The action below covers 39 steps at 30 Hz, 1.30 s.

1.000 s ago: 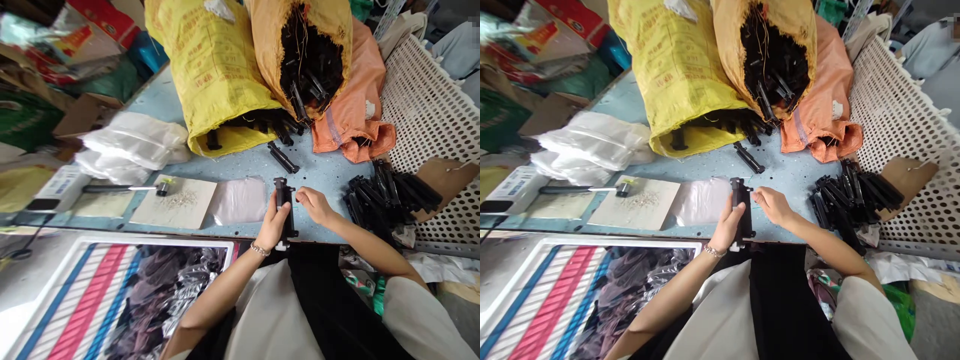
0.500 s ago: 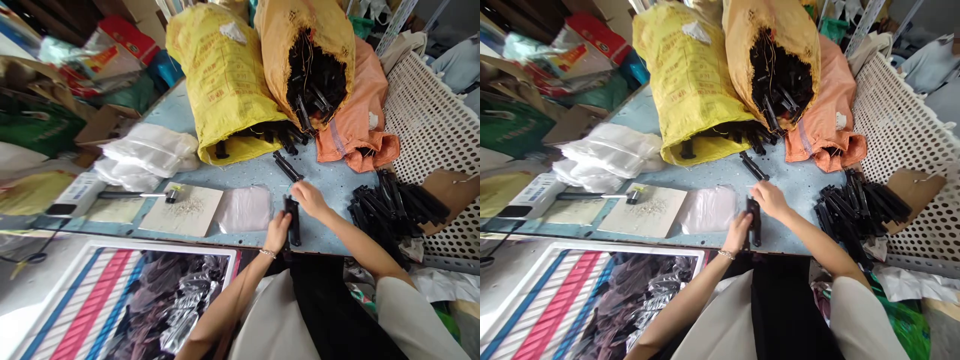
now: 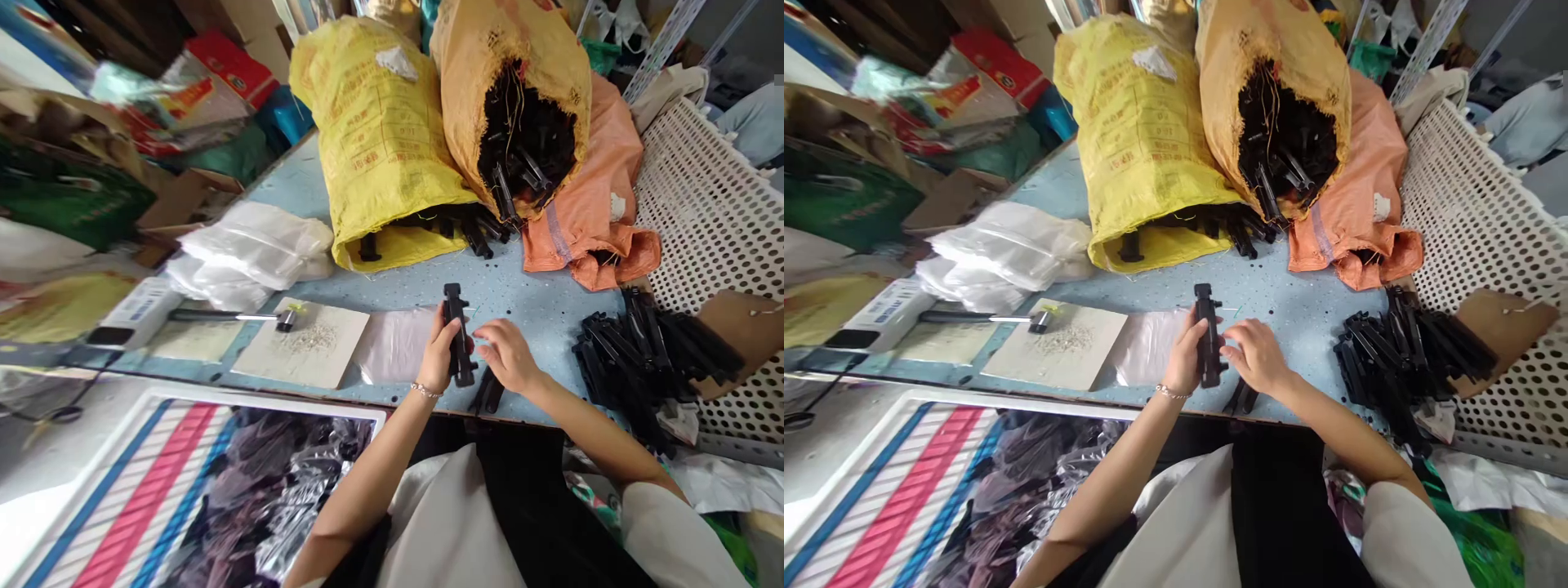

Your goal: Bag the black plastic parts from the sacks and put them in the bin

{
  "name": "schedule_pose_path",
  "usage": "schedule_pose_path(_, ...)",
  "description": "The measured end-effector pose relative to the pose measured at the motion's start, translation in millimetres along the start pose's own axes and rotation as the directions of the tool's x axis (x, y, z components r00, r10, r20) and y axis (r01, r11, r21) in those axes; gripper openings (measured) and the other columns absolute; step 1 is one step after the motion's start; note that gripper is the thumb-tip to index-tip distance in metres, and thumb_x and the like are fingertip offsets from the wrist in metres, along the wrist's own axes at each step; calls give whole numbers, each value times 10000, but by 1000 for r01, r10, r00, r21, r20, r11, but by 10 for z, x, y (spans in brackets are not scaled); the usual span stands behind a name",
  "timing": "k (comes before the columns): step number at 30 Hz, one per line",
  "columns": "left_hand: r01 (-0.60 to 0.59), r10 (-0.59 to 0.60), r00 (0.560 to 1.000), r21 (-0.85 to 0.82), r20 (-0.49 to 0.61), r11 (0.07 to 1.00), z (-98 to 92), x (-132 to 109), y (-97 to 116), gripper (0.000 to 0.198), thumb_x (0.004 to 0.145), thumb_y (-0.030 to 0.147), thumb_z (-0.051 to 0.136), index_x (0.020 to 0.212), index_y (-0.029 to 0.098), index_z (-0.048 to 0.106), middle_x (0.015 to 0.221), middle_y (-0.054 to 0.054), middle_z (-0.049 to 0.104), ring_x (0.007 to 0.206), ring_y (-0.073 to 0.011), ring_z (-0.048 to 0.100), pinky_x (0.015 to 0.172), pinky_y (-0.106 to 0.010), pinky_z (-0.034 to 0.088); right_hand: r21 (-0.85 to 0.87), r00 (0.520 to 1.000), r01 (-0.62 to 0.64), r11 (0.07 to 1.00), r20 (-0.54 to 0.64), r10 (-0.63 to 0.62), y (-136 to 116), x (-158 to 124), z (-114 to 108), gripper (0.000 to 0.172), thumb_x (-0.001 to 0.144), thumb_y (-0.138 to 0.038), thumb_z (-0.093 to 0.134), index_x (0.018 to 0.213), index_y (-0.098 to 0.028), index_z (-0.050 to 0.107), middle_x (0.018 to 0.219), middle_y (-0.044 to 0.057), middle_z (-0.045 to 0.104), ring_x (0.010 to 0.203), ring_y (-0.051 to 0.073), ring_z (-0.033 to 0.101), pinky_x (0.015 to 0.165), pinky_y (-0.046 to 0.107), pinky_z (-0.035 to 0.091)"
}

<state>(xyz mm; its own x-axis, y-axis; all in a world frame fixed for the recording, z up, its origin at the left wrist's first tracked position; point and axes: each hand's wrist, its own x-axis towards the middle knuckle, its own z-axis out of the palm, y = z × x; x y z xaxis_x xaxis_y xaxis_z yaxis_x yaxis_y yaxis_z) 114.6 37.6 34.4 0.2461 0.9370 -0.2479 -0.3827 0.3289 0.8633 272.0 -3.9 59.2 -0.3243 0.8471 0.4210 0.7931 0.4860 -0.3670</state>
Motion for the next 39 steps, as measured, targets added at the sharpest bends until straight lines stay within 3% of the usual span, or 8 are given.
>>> schedule_pose_path(7,195,-171,919,-34,355,980,131,-511,138,745,801,563,682,1396,216,400,920,-31,631,507,-98,546,463,-241,429,-83,992,124,989,3,-124,388,108,-161,473,995,-597,383,799,-217,583,757,76,571,741,235,481,686,383,376)
schedule_pose_path(12,-41,-10,969,201,247,979,145,-565,79,875,790,390,735,1526,244,285,1051,-51,644,676,-126,595,648,-276,502,575,893,-404,711,79,443,61,9,57,623,974,-714,223,739,-224,529,658,11,486,606,170,450,585,315,372)
schedule_pose_path(15,-13,-40,965,199,258,980,87,-565,106,927,813,380,706,1569,271,182,1034,-41,629,630,-108,588,608,-263,501,595,849,-518,614,266,457,-21,-30,15,604,997,-673,218,748,-217,527,635,-9,479,568,153,439,558,295,368)
schedule_pose_path(19,109,-128,946,80,298,991,20,-590,223,935,816,414,688,1560,326,129,915,10,585,518,-98,584,494,-245,472,41,996,65,997,53,-68,158,10,-294,339,1017,-478,448,923,-195,608,854,62,618,766,198,512,681,334,390)
schedule_pose_path(25,369,-351,845,37,403,929,71,-682,377,746,826,463,644,1460,286,293,922,-6,589,493,-112,579,438,-243,444,-346,780,612,711,118,-614,280,140,-673,141,998,-258,529,959,-191,647,805,40,634,697,178,455,600,331,314)
schedule_pose_path(29,299,-292,876,43,384,953,137,-767,310,776,846,441,631,1496,289,234,911,0,585,503,-104,564,454,-242,444,147,961,234,961,114,-252,109,113,-560,361,967,-456,560,722,-198,625,614,-9,526,587,146,397,515,289,294)
schedule_pose_path(33,47,-86,955,142,283,989,123,-772,197,884,829,399,708,1543,302,196,900,3,606,583,-108,574,553,-257,498,542,925,-371,754,283,252,-97,19,-347,628,1030,-572,186,591,-241,489,483,-57,358,457,128,350,415,270,316)
schedule_pose_path(39,206,-212,924,54,318,977,39,-692,264,819,831,458,658,1516,306,235,912,6,588,509,-106,578,453,-249,447,309,959,-233,922,230,166,-8,60,-498,410,947,-578,520,766,-213,562,734,44,582,713,186,533,640,304,452)
